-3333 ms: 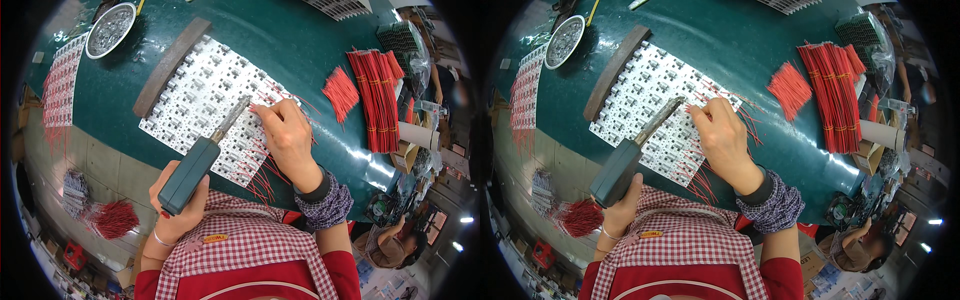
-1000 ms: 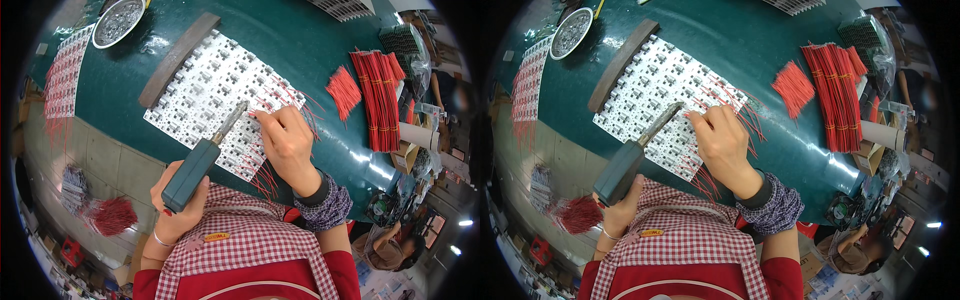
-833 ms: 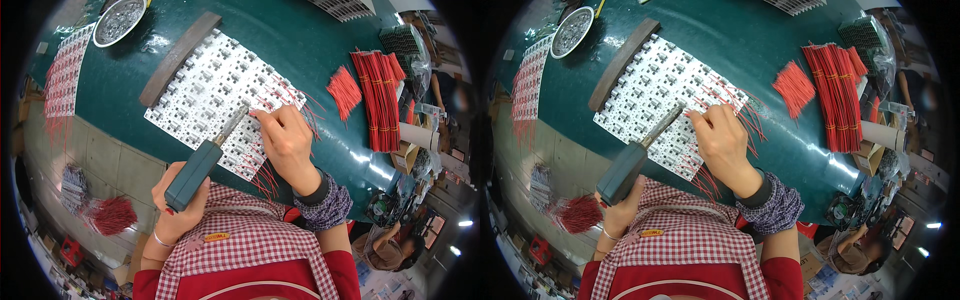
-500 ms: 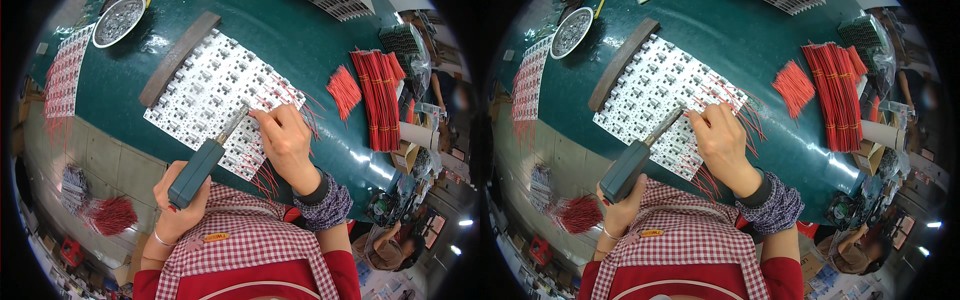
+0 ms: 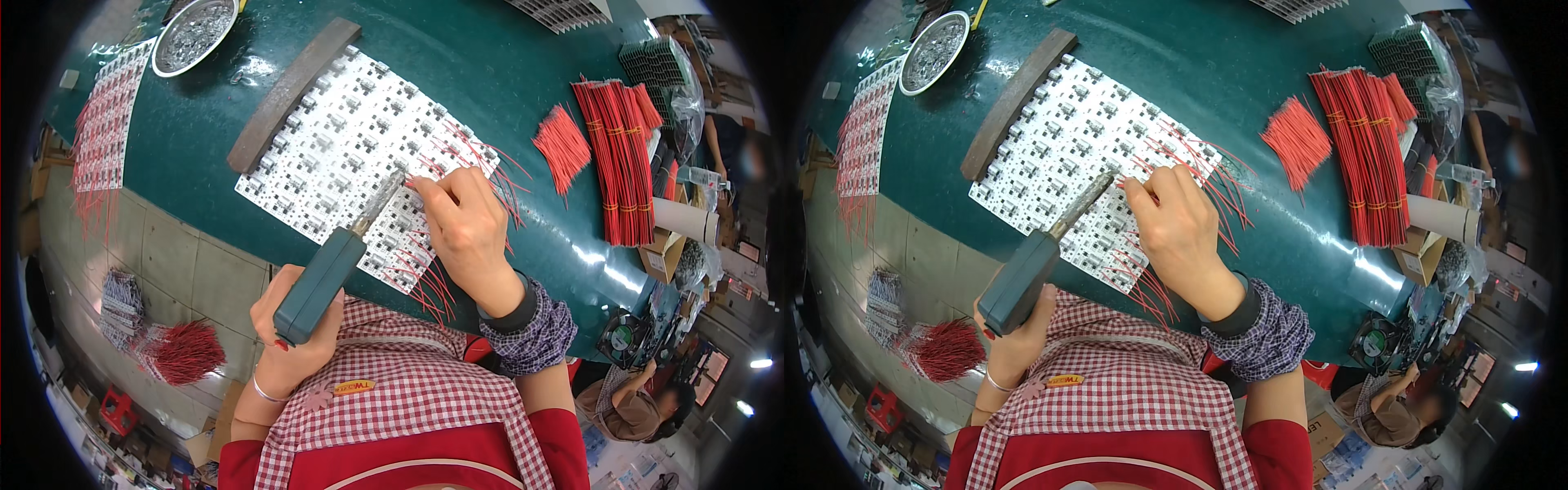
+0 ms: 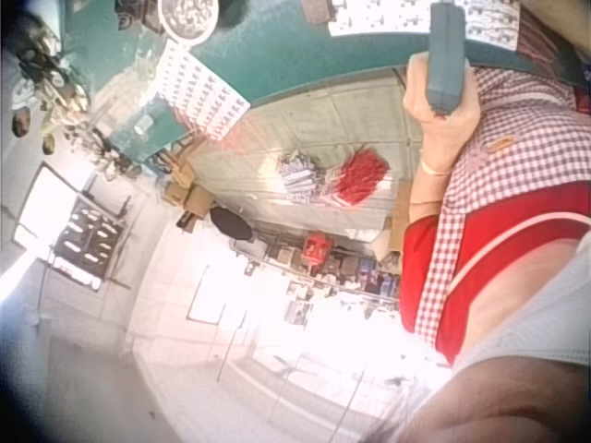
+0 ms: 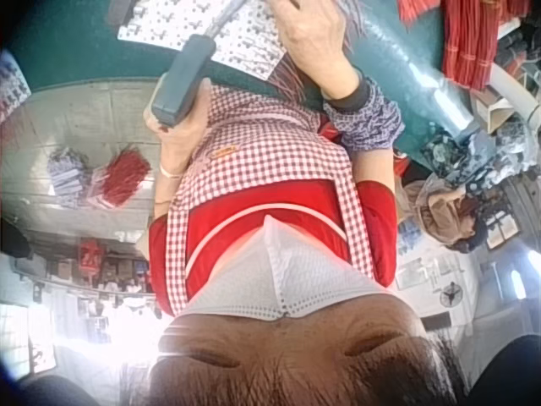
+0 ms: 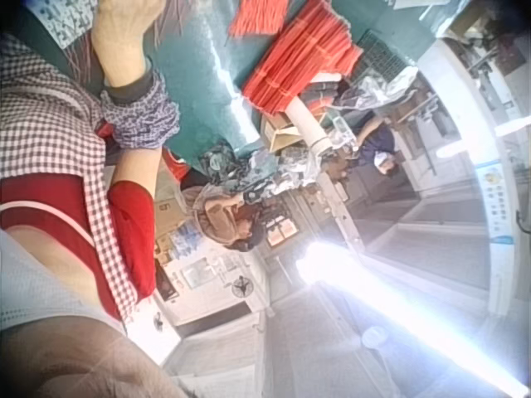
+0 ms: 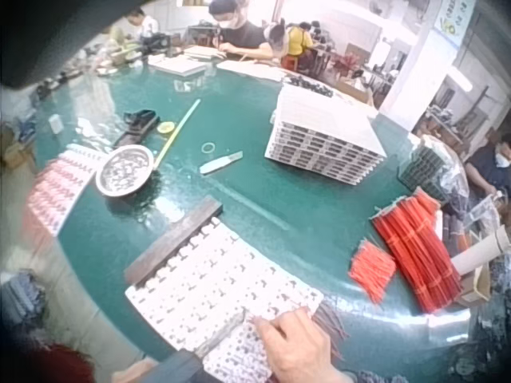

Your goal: The person solders red wires onto a circuit board sheet using a soldering gun, then moves the board aside, places another circuit board sheet on the table, and straightens the wires.

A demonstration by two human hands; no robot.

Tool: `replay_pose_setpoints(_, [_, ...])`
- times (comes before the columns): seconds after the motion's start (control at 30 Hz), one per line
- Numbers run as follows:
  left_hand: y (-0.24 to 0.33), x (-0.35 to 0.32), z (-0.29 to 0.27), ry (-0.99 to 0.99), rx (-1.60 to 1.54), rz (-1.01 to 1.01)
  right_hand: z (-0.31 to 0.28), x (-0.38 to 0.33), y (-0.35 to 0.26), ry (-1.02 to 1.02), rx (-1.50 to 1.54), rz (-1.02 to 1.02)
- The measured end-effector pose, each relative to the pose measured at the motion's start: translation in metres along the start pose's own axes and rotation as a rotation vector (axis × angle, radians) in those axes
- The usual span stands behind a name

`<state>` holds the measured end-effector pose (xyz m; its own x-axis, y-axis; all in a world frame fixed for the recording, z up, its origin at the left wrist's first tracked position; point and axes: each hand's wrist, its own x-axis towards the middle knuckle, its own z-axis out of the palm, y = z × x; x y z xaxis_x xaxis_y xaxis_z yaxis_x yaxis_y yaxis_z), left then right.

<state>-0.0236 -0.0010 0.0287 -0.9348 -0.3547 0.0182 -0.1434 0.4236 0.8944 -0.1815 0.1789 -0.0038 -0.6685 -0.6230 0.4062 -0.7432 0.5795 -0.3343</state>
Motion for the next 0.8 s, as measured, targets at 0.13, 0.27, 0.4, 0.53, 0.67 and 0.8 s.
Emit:
replay_pose_setpoints(0.13, [-0.006, -0.008, -0.0011, 0.008, -0.021, -0.007, -0.0006, 0.0007, -0.001, 0.003, 0.002, 0.002])
replay_pose_setpoints(0.27, [-0.0037, -0.0049, -0.0011, 0.013, -0.025, 0.004, -0.0005, 0.0004, -0.0014, -0.012, 0.004, 0.009])
replay_pose_setpoints(0.4, [0.0008, -0.0019, -0.0028, 0.011, -0.005, 0.013, -0.0002, 0.0002, -0.002, -0.01, 0.01, 0.015])
replay_pose_setpoints(0.53, [-0.0001, -0.003, -0.0037, -0.001, 0.022, 0.031, -0.0005, 0.0001, -0.0018, -0.008, -0.001, 0.013])
replay_pose_setpoints(0.67, [-0.0021, -0.006, -0.0041, 0.022, -0.026, -0.02, -0.0005, 0.0002, -0.0016, -0.003, 0.011, 0.016])
replay_pose_setpoints(0.8, [-0.0018, -0.0052, -0.005, 0.05, -0.038, -0.031, -0.0008, -0.0003, -0.0012, -0.005, 0.014, 0.017])
